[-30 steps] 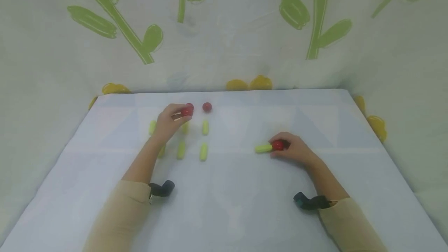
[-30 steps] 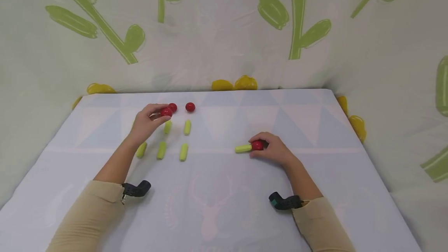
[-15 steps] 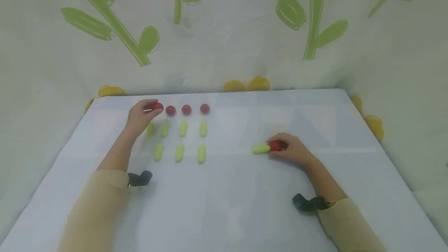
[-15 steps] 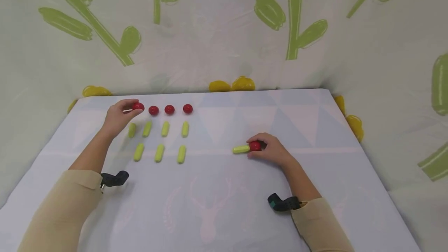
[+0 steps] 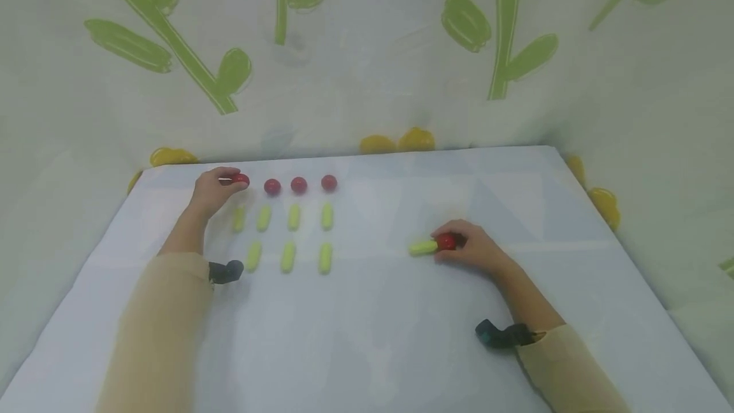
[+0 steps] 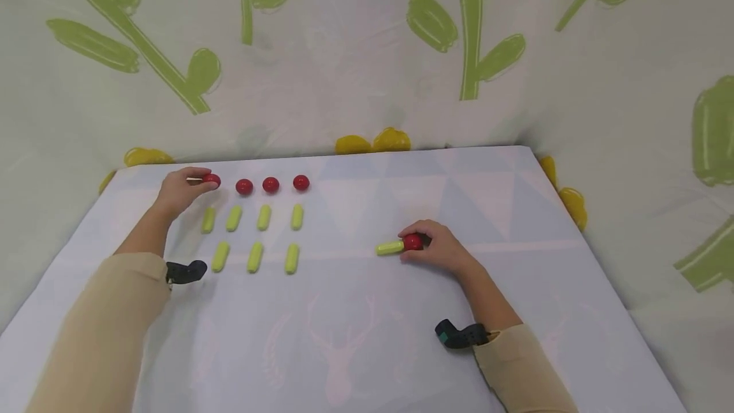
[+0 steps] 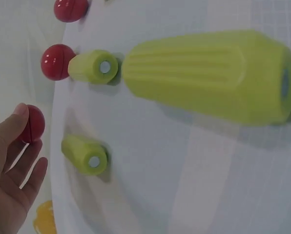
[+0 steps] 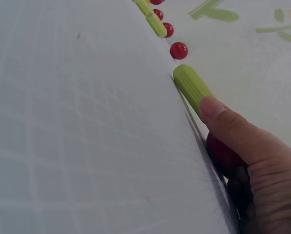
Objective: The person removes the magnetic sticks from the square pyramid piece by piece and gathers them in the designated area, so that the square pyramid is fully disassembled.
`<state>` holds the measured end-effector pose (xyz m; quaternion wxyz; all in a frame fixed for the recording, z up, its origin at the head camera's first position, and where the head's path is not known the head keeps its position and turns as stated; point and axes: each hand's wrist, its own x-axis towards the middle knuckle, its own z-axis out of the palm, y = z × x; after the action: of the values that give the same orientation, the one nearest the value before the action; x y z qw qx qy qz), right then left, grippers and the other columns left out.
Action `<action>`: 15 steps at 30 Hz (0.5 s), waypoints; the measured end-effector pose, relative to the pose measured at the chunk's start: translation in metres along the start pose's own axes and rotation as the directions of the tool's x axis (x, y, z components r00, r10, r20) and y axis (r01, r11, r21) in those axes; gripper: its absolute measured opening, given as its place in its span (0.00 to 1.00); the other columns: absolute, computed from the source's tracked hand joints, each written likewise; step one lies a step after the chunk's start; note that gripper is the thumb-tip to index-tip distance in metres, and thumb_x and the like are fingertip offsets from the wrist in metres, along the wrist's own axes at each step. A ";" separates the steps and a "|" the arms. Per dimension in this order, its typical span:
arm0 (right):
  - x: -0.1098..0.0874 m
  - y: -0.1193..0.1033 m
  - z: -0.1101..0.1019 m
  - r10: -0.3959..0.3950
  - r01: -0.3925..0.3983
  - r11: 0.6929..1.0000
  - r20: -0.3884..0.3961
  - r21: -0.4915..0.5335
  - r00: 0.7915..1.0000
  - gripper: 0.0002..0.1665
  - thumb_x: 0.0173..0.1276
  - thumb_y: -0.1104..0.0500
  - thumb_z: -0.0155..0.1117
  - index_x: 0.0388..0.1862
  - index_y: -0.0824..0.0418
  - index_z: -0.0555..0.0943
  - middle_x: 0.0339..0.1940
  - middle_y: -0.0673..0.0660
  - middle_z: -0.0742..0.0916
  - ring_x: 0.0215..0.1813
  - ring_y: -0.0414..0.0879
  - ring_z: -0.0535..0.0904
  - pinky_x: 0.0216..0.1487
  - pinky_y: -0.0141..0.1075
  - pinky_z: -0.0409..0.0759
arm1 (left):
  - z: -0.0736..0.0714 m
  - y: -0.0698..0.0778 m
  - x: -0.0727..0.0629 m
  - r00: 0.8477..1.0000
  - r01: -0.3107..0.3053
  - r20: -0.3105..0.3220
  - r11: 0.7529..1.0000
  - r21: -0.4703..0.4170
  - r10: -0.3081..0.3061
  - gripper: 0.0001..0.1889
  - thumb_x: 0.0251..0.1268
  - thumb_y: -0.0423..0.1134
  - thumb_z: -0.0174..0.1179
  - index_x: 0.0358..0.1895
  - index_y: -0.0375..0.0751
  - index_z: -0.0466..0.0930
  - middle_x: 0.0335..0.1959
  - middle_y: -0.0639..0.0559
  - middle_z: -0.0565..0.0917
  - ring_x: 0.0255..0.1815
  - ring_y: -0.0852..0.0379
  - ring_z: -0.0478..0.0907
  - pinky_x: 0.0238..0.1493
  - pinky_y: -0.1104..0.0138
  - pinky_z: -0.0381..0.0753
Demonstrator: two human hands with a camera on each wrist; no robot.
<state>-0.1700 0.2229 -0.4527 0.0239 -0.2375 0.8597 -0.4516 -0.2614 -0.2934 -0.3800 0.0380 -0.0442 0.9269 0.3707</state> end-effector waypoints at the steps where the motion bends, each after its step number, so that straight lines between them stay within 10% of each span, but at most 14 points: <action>1: 0.000 0.000 0.000 0.002 -0.002 1.000 0.000 0.001 1.000 0.24 0.48 0.59 0.77 0.47 0.55 0.82 0.46 0.51 0.83 0.47 0.41 0.74 0.48 0.30 0.73 | 0.002 -0.002 0.002 1.000 0.002 -0.002 1.000 -0.005 -0.002 0.29 0.66 0.44 0.58 0.66 0.32 0.64 0.64 0.32 0.68 0.65 0.36 0.64 0.66 0.47 0.64; 15: -0.001 0.000 0.000 0.006 -0.006 1.000 0.009 -0.003 1.000 0.23 0.49 0.58 0.77 0.47 0.55 0.82 0.45 0.51 0.83 0.46 0.42 0.73 0.46 0.31 0.73 | 0.016 -0.008 0.009 0.995 0.100 0.021 0.994 0.034 -0.101 0.29 0.69 0.42 0.55 0.69 0.35 0.61 0.67 0.32 0.64 0.67 0.35 0.60 0.67 0.46 0.60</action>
<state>-0.1693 0.2227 -0.4528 0.0289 -0.2371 0.8610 -0.4490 -0.2691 -0.2887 -0.3983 0.0680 -0.0858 0.9291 0.3533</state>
